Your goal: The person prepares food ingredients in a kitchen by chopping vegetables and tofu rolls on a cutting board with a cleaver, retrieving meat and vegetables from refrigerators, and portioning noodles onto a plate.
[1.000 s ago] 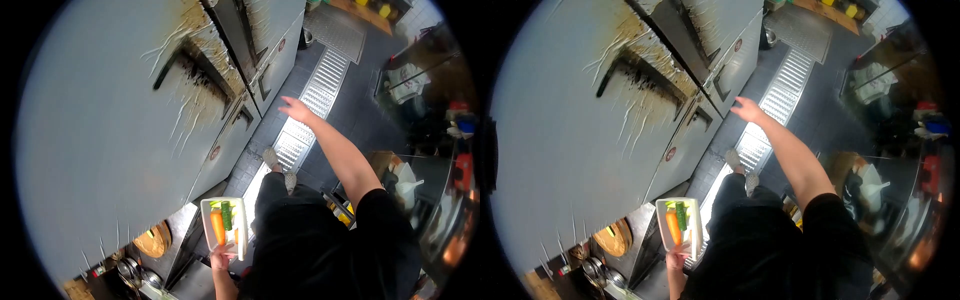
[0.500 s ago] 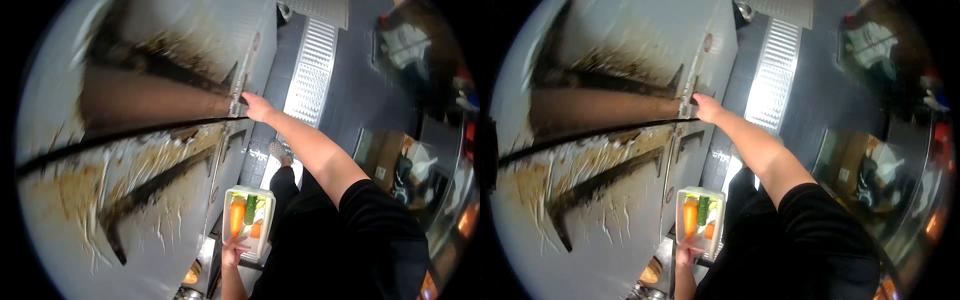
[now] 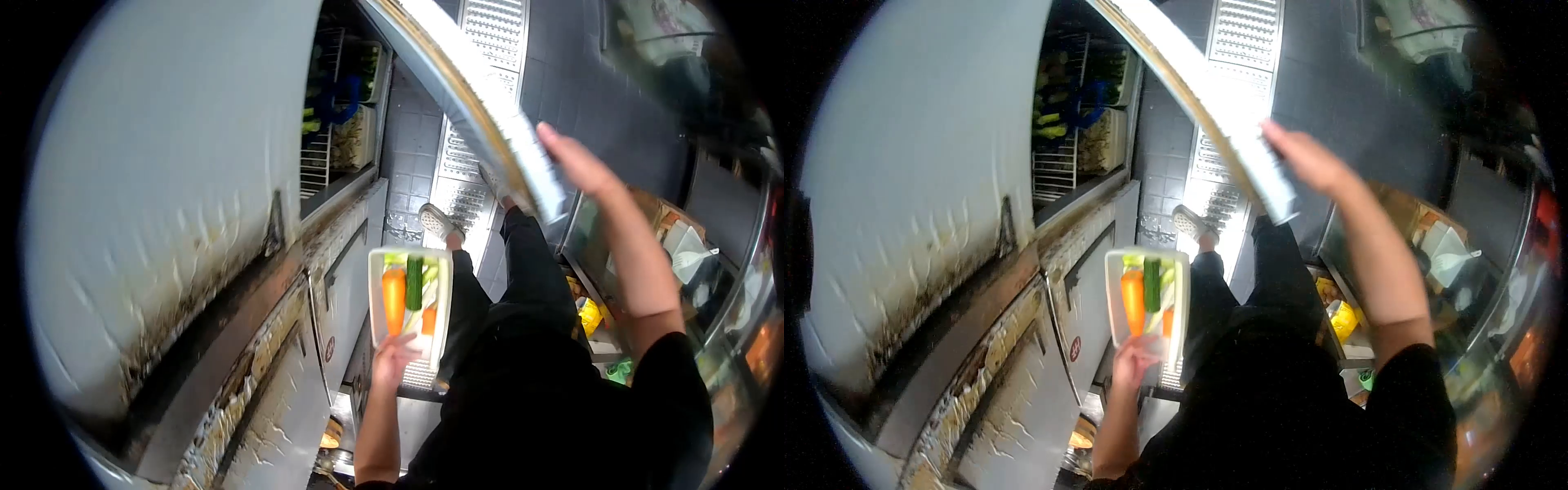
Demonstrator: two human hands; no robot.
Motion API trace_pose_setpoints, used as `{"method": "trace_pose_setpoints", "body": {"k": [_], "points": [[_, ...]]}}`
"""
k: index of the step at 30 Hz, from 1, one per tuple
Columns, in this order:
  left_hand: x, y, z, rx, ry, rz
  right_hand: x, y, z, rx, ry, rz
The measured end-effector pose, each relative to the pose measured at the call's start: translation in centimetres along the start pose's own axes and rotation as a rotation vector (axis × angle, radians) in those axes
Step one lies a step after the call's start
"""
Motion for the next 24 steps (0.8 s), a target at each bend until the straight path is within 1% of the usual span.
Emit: {"method": "trace_pose_setpoints", "body": {"k": [2,4,6,8,10,11,12,14,16,18,20,21,22,23,24], "points": [[-5.1,-3.6,-0.2,-0.008,0.022,0.031,2.2,5.0,5.0,0.396,0.042,-0.183],[-10.0,-7.0,-0.3,0.106,0.040,0.032,1.0,10.3,4.7,0.476,0.229,-0.459],[-16.3,-9.1,-0.1,0.265,0.075,0.004,0.5,14.6,6.2,0.585,0.218,-0.548],[-22.8,-11.0,-0.6,0.468,-0.026,0.092,-0.8,18.1,7.4,0.717,0.257,-0.570],[-28.7,-11.5,-1.6,0.511,-0.039,0.047,-2.3,23.1,5.2,0.776,0.213,-0.649],[-31.4,-11.6,-2.3,0.539,-0.054,0.012,-2.4,23.6,5.7,0.730,0.131,-0.667],[-34.0,-11.7,-3.2,0.565,-0.070,-0.022,-2.4,23.3,5.8,0.636,0.147,-0.652],[-37.8,-12.6,-5.5,0.561,-0.185,-0.168,-2.3,22.6,5.9,0.446,0.177,-0.624],[-40.5,-13.5,-7.8,0.634,-0.223,-0.167,-1.8,21.4,11.2,0.558,0.305,-0.394],[-43.1,-12.6,-10.4,0.690,-0.273,-0.170,-2.5,19.8,11.6,0.552,0.324,-0.410],[-45.1,-11.2,-12.2,0.739,-0.317,-0.179,-3.6,21.2,10.8,0.558,0.496,-0.245],[-46.0,-10.8,-13.7,0.792,-0.342,-0.183,-4.4,22.0,10.0,0.135,0.422,-0.068],[-46.8,-10.2,-15.2,0.844,-0.366,-0.187,-5.2,22.2,9.5,-0.288,0.307,0.060],[-47.6,-9.6,-17.0,0.891,-0.418,-0.150,-4.5,22.0,9.1,0.094,0.428,-0.100],[-48.5,-9.1,-18.6,1.004,-0.364,-0.223,-3.9,21.1,9.2,0.483,0.543,-0.266]]}}
Point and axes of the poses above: each hand's wrist, its own x-axis away from the middle knuckle, its own y-axis out of the back of the hand, z = x × y, the point moved 5 cm from there along -x, towards the middle knuckle, and after that the axes turned 2 degrees about -x, right-handed, at the moved point
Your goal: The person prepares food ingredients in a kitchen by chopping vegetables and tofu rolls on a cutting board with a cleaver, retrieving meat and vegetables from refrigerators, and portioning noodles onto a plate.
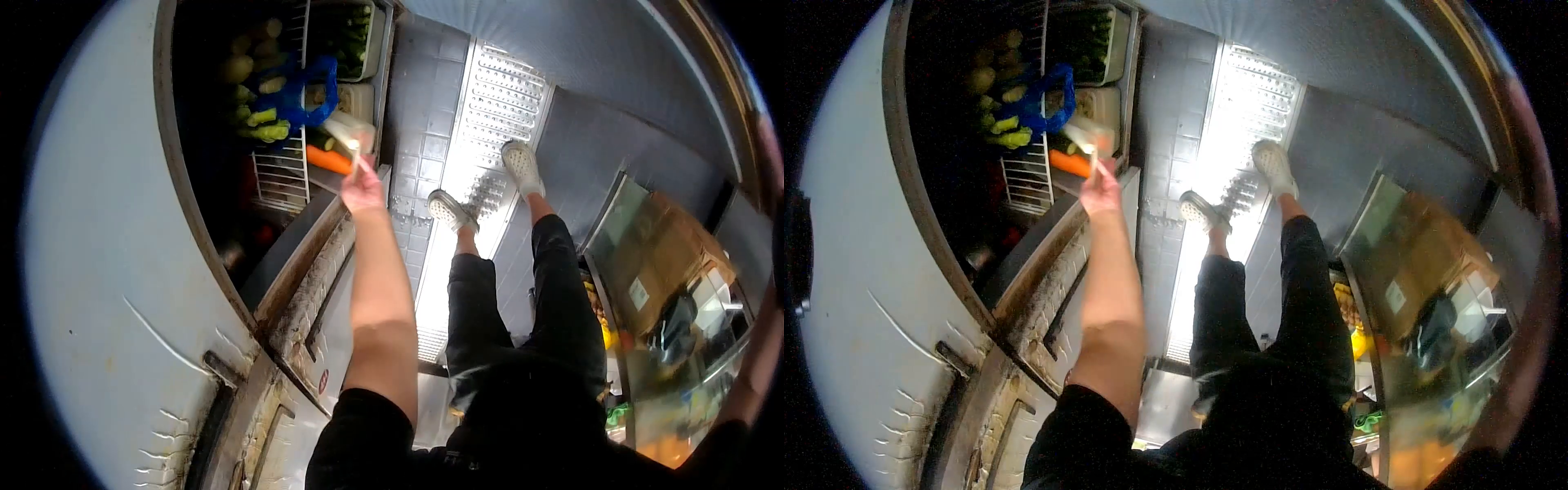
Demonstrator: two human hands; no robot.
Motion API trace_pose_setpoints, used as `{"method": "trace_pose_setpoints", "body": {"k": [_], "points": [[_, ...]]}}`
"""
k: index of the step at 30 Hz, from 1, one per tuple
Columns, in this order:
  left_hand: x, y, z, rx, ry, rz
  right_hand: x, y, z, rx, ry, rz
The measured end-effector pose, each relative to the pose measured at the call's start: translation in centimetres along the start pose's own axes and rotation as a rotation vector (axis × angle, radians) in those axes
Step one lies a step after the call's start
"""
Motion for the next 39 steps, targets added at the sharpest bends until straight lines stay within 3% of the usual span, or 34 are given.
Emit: {"method": "trace_pose_setpoints", "body": {"k": [2,3,5,7,8,9,11,13,15,16,17,18,20,22,26,27,28,29,30,32,33,34,36,37,39], "points": [[-4.2,-2.6,-2.7,0.041,0.047,0.208,0.5,-0.5,1.7,0.117,-0.098,-0.013],[-4.7,-2.9,-3.0,-0.030,-0.010,0.124,-1.1,0.2,-0.1,-0.161,-0.548,0.067],[-4.6,-2.6,-3.3,-0.175,-0.122,-0.051,1.1,-1.4,2.5,0.169,-0.146,-0.026],[-4.3,1.4,-2.2,-0.458,-0.014,-0.068,3.6,-0.1,-4.4,0.034,-0.629,-0.030],[-3.0,2.8,-1.6,-0.601,0.032,-0.069,5.4,-2.1,-0.8,0.332,-0.260,-0.291],[1.8,2.7,0.4,-0.794,-0.084,-0.150,4.6,-3.9,2.7,0.284,-0.255,-0.212],[8.4,7.1,2.2,-1.373,-0.003,-0.102,4.8,-5.1,5.2,0.371,-0.194,-0.184],[14.7,13.2,3.0,-1.950,-0.042,0.286,5.6,-6.7,7.0,0.290,-0.328,-0.144],[23.1,18.8,2.7,-2.346,-0.111,0.353,6.5,-8.5,8.6,0.235,-0.329,-0.126],[30.5,16.2,2.5,-2.439,0.016,0.291,7.1,-9.6,9.3,0.201,-0.317,-0.140],[37.3,12.7,2.1,-2.400,0.104,0.335,7.8,-11.1,10.1,0.110,-0.367,-0.120],[39.7,15.9,0.8,-2.485,0.024,0.349,8.4,-13.3,9.5,0.123,-0.326,-0.119],[46.4,15.6,-1.3,-2.447,0.215,0.307,9.4,-17.8,11.0,-0.035,-0.240,-0.102],[47.4,24.2,-3.9,-2.511,-0.083,0.294,9.9,-22.5,12.4,-0.087,-0.173,-0.072],[52.4,28.7,-5.0,-2.069,0.209,-0.010,11.7,-26.8,19.1,-0.086,0.039,0.102],[54.9,26.8,-4.6,-1.967,0.244,-0.060,12.6,-27.7,19.7,-0.045,0.139,0.200],[56.6,26.1,-4.2,-1.851,0.279,-0.105,13.4,-28.4,19.5,0.041,0.072,0.423],[57.2,26.7,-3.7,-1.805,0.257,0.034,14.1,-29.5,17.8,0.214,0.215,0.459],[55.1,31.2,-2.2,-1.811,0.049,0.023,14.9,-30.1,15.6,0.254,0.282,0.504],[52.4,37.1,0.3,-1.849,-0.153,0.034,17.3,-29.5,13.3,0.426,0.181,0.691],[55.8,34.7,0.0,-1.568,0.022,-0.064,17.8,-29.9,9.6,0.566,0.112,0.809],[55.8,35.1,0.3,-1.642,-0.077,0.031,19.0,-29.9,7.1,0.618,0.072,0.855],[55.8,38.3,1.6,-1.828,-0.268,0.229,21.0,-31.1,-1.6,0.498,0.192,1.254],[50.2,44.9,5.7,-1.834,-0.701,0.484,22.4,-31.0,-3.2,0.493,0.165,1.359],[51.8,47.9,5.3,-1.669,-0.696,0.420,24.4,-32.5,-1.9,0.611,0.106,1.372]]}}
Point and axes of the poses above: each hand's wrist, its own x-axis away from the middle knuckle, its own y-axis out of the back of the hand, z = x × y, the point moved 5 cm from there along -x, towards the middle knuckle, and after that the axes turned 2 degrees about -x, right-handed, at the moved point
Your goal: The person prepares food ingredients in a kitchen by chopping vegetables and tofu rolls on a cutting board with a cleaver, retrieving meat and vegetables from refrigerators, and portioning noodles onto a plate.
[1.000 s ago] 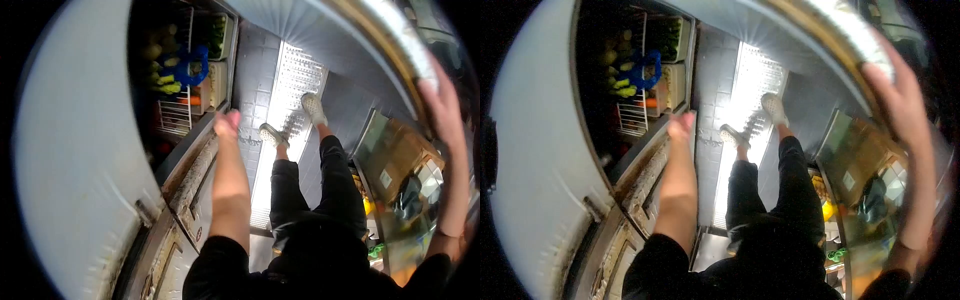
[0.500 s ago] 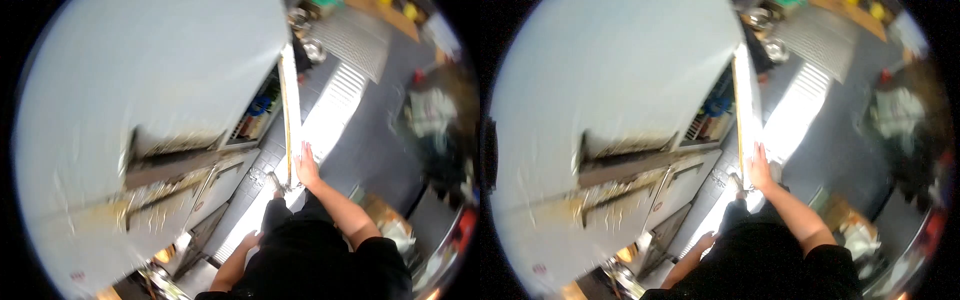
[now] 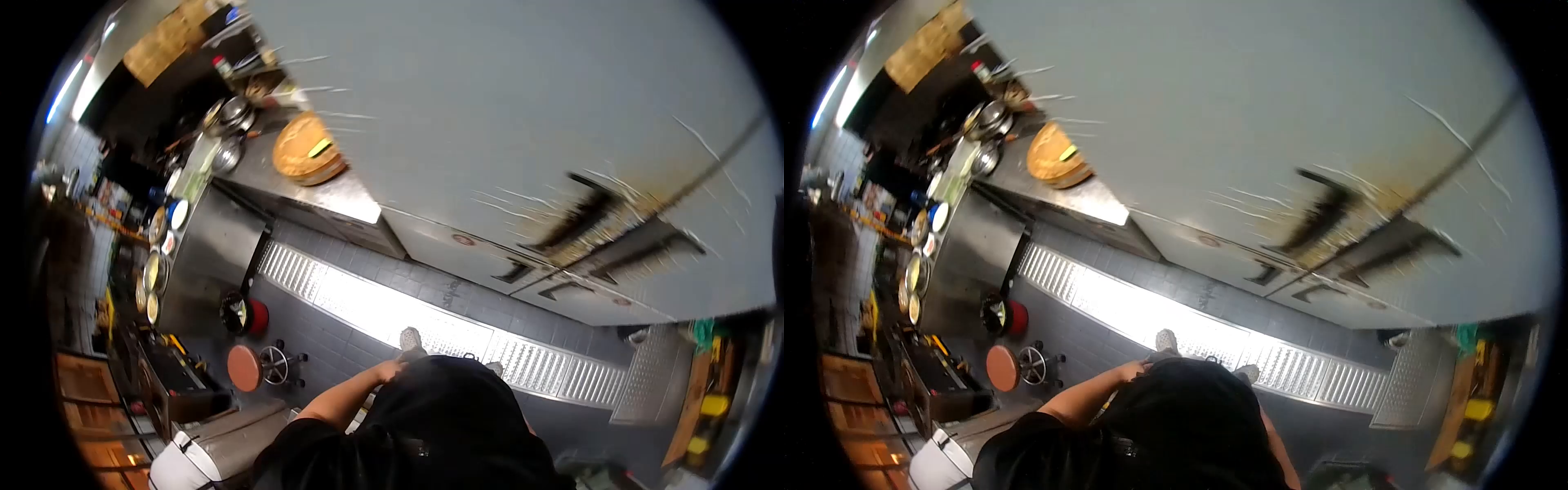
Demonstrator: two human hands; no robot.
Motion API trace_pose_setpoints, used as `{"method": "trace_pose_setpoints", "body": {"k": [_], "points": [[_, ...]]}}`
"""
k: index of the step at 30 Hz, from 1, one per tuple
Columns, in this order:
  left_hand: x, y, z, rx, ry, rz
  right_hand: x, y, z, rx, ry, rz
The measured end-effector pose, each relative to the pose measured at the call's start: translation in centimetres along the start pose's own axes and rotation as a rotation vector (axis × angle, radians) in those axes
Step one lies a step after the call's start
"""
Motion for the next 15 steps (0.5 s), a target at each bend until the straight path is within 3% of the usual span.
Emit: {"method": "trace_pose_setpoints", "body": {"k": [1,4,8,11,13,15], "points": [[1.5,1.0,0.1,0.066,0.022,-0.040,-0.6,-0.2,1.6,0.044,-0.058,-0.016],[8.1,4.5,0.1,0.763,0.633,-0.322,-4.2,-0.2,7.1,0.211,-0.117,-0.091],[15.9,12.7,-4.5,1.051,0.678,-0.356,-11.5,-0.4,15.3,0.464,-0.091,-0.205],[18.7,6.4,3.1,0.715,0.408,-0.395,-10.1,-0.8,30.9,0.637,-0.065,-0.299],[21.7,10.0,-2.0,1.276,0.659,-0.537,-9.7,-1.2,38.2,0.677,0.177,-0.286],[22.9,6.3,0.5,1.270,0.539,-0.603,-11.3,-2.7,42.7,0.699,0.370,-0.244]]}}
Point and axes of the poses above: each hand's wrist, its own x-axis away from the middle knuckle, its own y-axis out of the back of the hand, z = x × y, the point moved 5 cm from there along -x, towards the middle knuckle, and after that the axes turned 2 degrees about -x, right-handed, at the moved point
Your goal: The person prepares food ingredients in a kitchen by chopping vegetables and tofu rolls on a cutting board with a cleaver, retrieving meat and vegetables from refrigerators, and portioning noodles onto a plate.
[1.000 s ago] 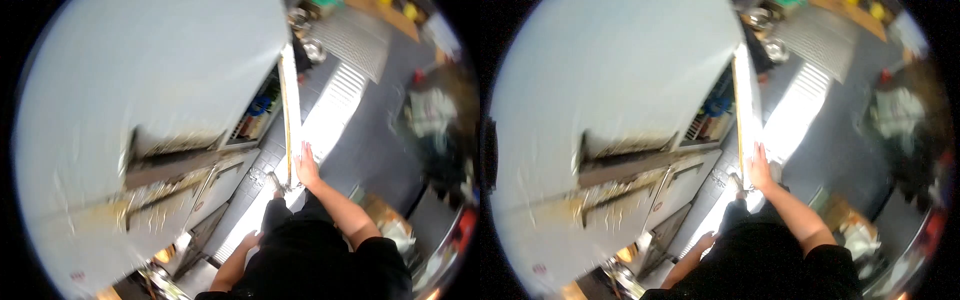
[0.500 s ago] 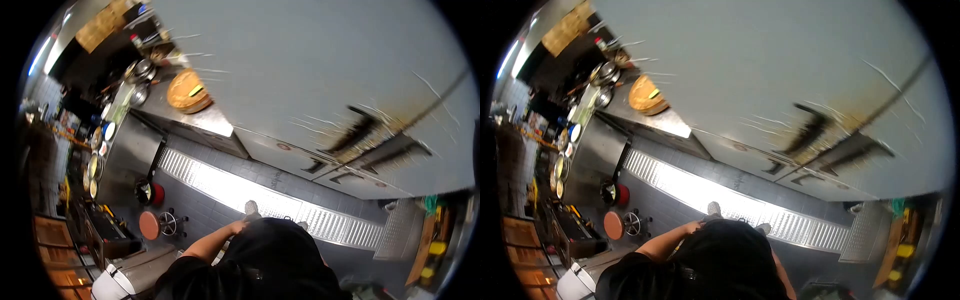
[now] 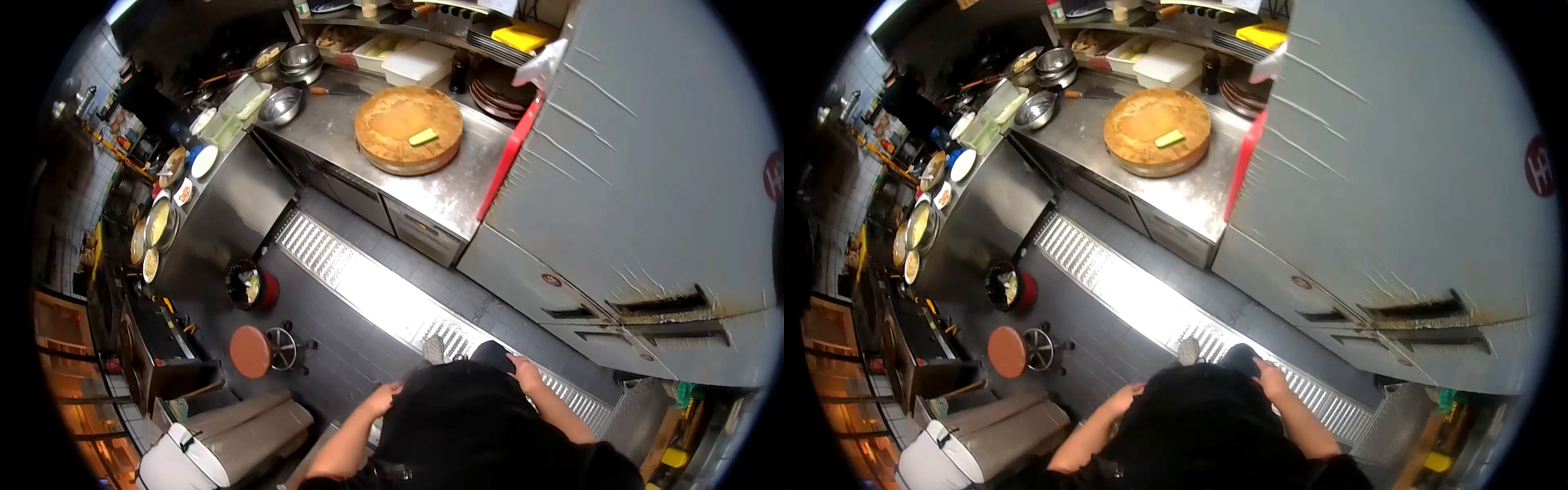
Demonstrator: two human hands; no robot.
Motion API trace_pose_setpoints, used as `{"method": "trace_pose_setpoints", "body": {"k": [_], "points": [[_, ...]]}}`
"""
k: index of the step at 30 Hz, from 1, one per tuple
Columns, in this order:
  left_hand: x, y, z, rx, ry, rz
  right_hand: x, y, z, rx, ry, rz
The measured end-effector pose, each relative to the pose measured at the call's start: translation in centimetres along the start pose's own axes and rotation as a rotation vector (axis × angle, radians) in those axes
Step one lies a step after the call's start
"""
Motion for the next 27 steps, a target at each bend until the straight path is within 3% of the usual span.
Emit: {"method": "trace_pose_setpoints", "body": {"k": [1,2,5,8,10,11,12,15,20,23,24,26,27], "points": [[1.7,0.1,-2.1,-0.144,0.035,-0.023,-1.6,0.2,1.1,0.000,0.079,0.015],[0.4,1.5,2.5,-0.033,0.004,-0.058,-3.0,0.2,2.3,0.000,0.155,0.034],[2.1,2.2,2.9,0.058,0.032,-0.167,-8.7,-0.4,4.7,-0.021,0.358,0.140],[3.7,2.4,1.0,0.171,0.030,-0.248,-13.7,-1.4,7.4,-0.007,0.182,0.360],[4.1,3.2,-0.8,0.409,0.057,-0.292,-17.6,-3.7,6.8,0.107,0.266,0.362],[7.3,3.1,-10.1,0.106,0.097,-0.382,-19.4,-4.8,6.8,0.159,0.306,0.359],[6.6,4.2,-9.5,0.016,-0.018,-0.365,-20.9,-4.9,7.4,0.218,0.223,0.447],[4.3,7.6,-10.3,0.056,0.038,-0.403,-25.3,-4.2,9.2,0.266,0.037,0.624],[-0.7,17.3,-14.4,-0.534,0.015,-0.420,-33.3,-1.9,12.0,0.143,-0.084,0.635],[-3.3,22.9,-16.9,-0.767,-0.032,-0.354,-36.4,3.9,17.5,0.145,0.071,0.579],[-3.6,24.9,-18.6,-0.780,0.016,-0.434,-37.1,5.2,18.8,0.138,0.130,0.564],[-3.7,26.7,-28.7,-0.801,0.103,-0.590,-37.6,11.1,23.4,0.089,0.172,0.520],[-4.0,28.0,-32.5,-0.909,0.011,-0.710,-37.7,13.4,25.4,0.070,0.191,0.498]]}}
Point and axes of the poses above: each hand's wrist, its own x-axis away from the middle knuckle, its own y-axis out of the back of the hand, z = x × y, the point moved 5 cm from there along -x, towards the middle knuckle, and after that the axes turned 2 degrees about -x, right-handed, at the moved point
